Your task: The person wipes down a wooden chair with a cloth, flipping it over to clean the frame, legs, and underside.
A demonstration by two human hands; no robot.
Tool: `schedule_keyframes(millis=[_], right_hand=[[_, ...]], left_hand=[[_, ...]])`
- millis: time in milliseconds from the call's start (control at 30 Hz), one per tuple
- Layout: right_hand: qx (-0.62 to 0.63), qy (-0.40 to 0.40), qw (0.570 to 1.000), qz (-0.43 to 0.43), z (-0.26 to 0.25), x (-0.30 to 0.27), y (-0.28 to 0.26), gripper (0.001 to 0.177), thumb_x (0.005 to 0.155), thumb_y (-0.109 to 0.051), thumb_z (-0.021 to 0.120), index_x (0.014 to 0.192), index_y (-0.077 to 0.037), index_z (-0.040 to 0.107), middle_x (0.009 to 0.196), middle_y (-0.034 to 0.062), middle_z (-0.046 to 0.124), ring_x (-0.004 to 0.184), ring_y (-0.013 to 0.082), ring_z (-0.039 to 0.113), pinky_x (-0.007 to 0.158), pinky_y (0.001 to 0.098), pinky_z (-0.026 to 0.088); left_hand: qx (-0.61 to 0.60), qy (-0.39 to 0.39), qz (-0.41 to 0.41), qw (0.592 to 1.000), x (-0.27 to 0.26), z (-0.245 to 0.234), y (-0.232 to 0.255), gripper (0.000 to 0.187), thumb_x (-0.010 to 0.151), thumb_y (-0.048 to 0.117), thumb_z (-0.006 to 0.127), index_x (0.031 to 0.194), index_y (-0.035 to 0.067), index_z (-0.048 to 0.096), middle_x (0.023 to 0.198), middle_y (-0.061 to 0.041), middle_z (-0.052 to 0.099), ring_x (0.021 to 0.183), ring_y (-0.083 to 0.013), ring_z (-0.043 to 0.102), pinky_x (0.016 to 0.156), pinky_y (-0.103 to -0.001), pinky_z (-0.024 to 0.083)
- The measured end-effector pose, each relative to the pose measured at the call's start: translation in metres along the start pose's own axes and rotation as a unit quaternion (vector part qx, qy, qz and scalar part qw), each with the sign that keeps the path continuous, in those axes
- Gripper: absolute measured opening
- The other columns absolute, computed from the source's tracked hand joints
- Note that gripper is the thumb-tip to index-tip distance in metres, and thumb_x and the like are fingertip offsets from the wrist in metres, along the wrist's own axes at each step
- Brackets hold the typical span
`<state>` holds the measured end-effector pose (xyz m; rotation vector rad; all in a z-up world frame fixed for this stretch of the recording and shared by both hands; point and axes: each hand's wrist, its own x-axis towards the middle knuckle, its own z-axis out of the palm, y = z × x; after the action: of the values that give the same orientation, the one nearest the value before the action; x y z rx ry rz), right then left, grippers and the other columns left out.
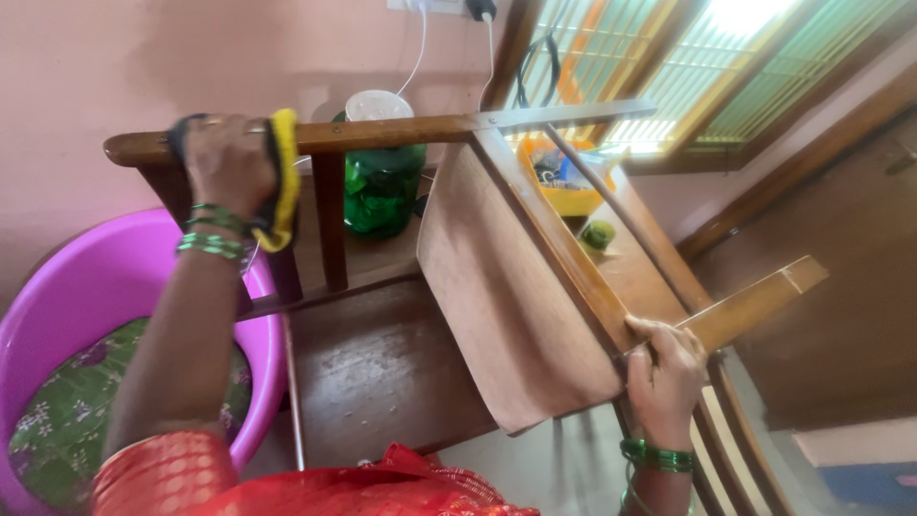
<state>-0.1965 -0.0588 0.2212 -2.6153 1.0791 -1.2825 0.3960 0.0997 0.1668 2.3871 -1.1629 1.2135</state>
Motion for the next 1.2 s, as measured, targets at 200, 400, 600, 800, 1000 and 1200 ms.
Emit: schedule_keyframes(millis=[200,400,600,800,1000,1200], right_hand=[[-0.007,-0.001,1.000,0.001,0.002,0.002,0.002,0.033,0.089,-0.007,0.053,0.112,-0.011,0.076,0.101,0.0121,0.074,0.104,0.0254,0.066,0.115,0.0437,0.039],[0.011,0.003,1.000,-0.006,0.001,0.003,-0.003,0.031,0.086,-0.007,0.055,0.109,-0.011,0.076,0.100,0.0119,0.073,0.104,0.0266,0.067,0.113,0.0435,0.040],[0.010,0.005,1.000,-0.016,0.002,0.001,-0.007,0.030,0.085,-0.007,0.056,0.107,-0.010,0.075,0.101,0.0125,0.073,0.106,0.0275,0.066,0.114,0.0448,0.039],[0.020,0.008,0.999,-0.024,0.004,0.004,-0.010,0.030,0.085,-0.007,0.055,0.107,-0.010,0.075,0.097,0.0129,0.072,0.104,0.0285,0.067,0.112,0.0456,0.039],[0.006,0.007,1.000,-0.021,0.004,0.006,-0.012,0.029,0.085,-0.009,0.056,0.108,-0.009,0.075,0.096,0.0135,0.072,0.102,0.0285,0.066,0.113,0.0467,0.039],[0.009,0.007,1.000,-0.005,0.004,0.003,-0.015,0.030,0.083,-0.009,0.056,0.106,-0.010,0.075,0.094,0.0124,0.072,0.102,0.0273,0.067,0.113,0.0476,0.038]], left_hand=[[0.012,0.074,0.003,0.997,-0.040,-0.004,-0.072,0.009,0.101,0.015,0.064,0.103,0.011,0.072,0.110,-0.005,0.072,0.110,-0.0225,0.064,0.106,-0.043,0.044],[0.003,0.134,-0.059,0.989,-0.071,0.021,-0.097,0.035,0.093,0.040,0.078,0.100,0.006,0.072,0.113,-0.008,0.073,0.114,-0.0224,0.062,0.113,-0.045,0.045],[-0.004,0.156,-0.159,0.975,-0.061,0.059,-0.086,0.008,0.102,0.012,0.066,0.105,0.011,0.074,0.121,0.000,0.071,0.134,-0.0189,0.059,0.126,-0.049,0.027],[-0.017,0.057,-0.142,0.988,-0.030,0.049,-0.001,0.040,0.095,-0.009,0.059,0.124,0.015,0.072,0.142,-0.002,0.066,0.146,-0.0204,0.049,0.136,-0.046,0.017],[0.041,-0.053,-0.038,0.997,0.030,0.034,0.097,0.043,0.097,0.015,0.052,0.136,0.002,0.066,0.136,-0.013,0.066,0.128,-0.0291,0.056,0.117,-0.047,0.032],[-0.199,0.002,0.004,0.980,0.077,0.035,0.210,0.043,0.094,0.014,0.050,0.131,0.001,0.068,0.137,-0.015,0.065,0.127,-0.0328,0.057,0.115,-0.050,0.032]])
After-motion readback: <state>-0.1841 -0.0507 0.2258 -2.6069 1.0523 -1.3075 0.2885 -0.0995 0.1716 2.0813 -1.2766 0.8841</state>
